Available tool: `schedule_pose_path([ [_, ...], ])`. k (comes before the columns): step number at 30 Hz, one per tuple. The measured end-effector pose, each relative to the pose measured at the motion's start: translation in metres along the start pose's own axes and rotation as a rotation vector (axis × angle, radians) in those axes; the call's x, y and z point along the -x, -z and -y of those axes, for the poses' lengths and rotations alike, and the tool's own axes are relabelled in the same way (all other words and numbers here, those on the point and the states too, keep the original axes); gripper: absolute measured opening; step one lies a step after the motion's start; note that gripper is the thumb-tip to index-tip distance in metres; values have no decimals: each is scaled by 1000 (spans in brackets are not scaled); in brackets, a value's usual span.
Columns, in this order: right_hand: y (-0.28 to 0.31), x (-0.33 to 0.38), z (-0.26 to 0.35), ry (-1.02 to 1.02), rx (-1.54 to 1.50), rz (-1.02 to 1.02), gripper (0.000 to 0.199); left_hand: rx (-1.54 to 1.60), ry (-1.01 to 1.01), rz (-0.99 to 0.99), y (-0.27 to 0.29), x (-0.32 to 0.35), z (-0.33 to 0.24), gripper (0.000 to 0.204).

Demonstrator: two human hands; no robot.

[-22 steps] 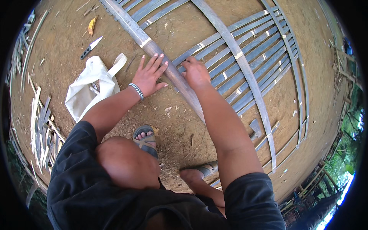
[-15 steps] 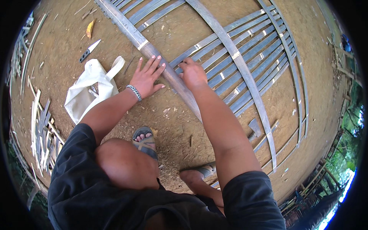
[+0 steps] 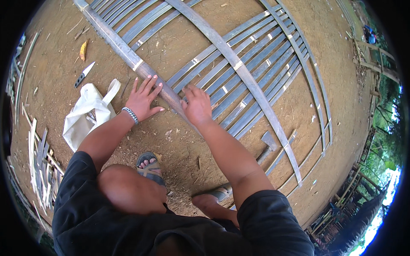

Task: The person constructs a bamboo frame by hammering small wooden pegs into pre-drilled holes using a small axe as a hammer. The person reaches into a white bag for pegs and secures them into the joints of the bamboo slats lying on the dirt ground.

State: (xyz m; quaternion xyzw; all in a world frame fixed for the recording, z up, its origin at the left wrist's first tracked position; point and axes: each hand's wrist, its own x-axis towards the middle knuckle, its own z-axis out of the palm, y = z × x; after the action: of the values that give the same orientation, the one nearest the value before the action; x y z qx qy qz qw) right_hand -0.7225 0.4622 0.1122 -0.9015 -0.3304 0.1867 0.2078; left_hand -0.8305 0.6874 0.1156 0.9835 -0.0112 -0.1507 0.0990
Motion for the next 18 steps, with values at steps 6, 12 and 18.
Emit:
schedule_pose_path([
  [6, -13, 19, 24, 19, 252, 151, 67, 47, -23, -75, -4, 0, 4, 90],
  [12, -27, 26, 13, 23, 383, 178, 67, 65, -24, -128, 0, -6, 0, 73],
  [18, -24, 24, 17, 0, 397, 190, 64, 270, 122, -80, 16, -33, 6, 42],
])
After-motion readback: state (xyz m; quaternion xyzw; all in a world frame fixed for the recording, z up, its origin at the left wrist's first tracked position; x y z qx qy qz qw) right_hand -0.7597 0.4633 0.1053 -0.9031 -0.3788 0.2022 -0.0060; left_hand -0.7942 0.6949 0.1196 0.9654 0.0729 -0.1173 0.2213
